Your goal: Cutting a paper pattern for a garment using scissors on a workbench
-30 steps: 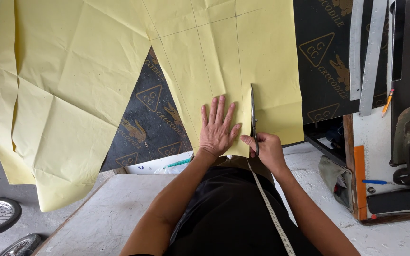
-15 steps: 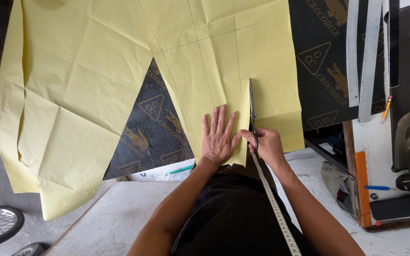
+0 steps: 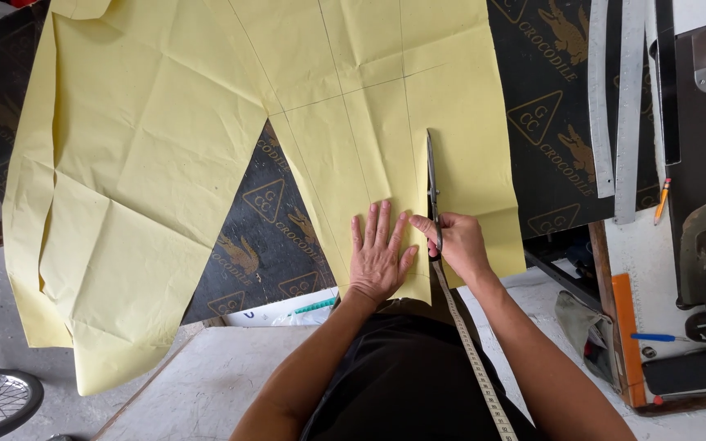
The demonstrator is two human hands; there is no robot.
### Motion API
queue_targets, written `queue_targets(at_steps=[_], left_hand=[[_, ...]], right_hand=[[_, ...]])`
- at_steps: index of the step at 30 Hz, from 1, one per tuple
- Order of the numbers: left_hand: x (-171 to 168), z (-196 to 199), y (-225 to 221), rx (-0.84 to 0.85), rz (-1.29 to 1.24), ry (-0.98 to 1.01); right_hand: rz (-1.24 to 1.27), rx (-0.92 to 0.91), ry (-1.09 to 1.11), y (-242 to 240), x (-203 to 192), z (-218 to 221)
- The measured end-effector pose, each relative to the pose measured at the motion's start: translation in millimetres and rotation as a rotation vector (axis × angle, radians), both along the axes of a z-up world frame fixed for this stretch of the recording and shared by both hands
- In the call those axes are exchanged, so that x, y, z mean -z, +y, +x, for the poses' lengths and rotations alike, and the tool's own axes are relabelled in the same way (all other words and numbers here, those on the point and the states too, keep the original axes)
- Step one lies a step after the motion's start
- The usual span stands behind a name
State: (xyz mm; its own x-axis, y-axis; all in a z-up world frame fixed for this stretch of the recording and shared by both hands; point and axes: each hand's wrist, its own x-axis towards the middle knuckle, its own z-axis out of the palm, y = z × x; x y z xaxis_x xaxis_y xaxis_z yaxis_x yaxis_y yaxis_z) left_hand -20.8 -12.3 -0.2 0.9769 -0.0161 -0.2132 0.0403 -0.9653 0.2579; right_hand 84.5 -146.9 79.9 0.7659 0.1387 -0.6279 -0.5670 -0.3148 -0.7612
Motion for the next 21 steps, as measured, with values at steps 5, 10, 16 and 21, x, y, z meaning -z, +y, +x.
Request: queue_targets(at_steps=[5, 10, 16, 21], left_hand=[[-3.1, -0.8, -1.3, 0.007, 0.009, 0.061], [-8.2, -0.2, -2.5, 0.001, 0.004, 0.074], [-8.5, -2.5, -3.5, -0.007, -0.009, 0.086], [-9.5, -5.7, -5.2, -0.002, -0.011, 0.062]], right_hand=[[0.018, -0.006, -0.008, 5.4, -5.6, 13.7], [0.002, -0.024, -0.028, 9.6, 3.6, 29.2], [0.0, -0.005, -0.046, 9.9, 11.1, 29.5], [0.033, -0.014, -0.079, 15.2, 10.2, 44.6]])
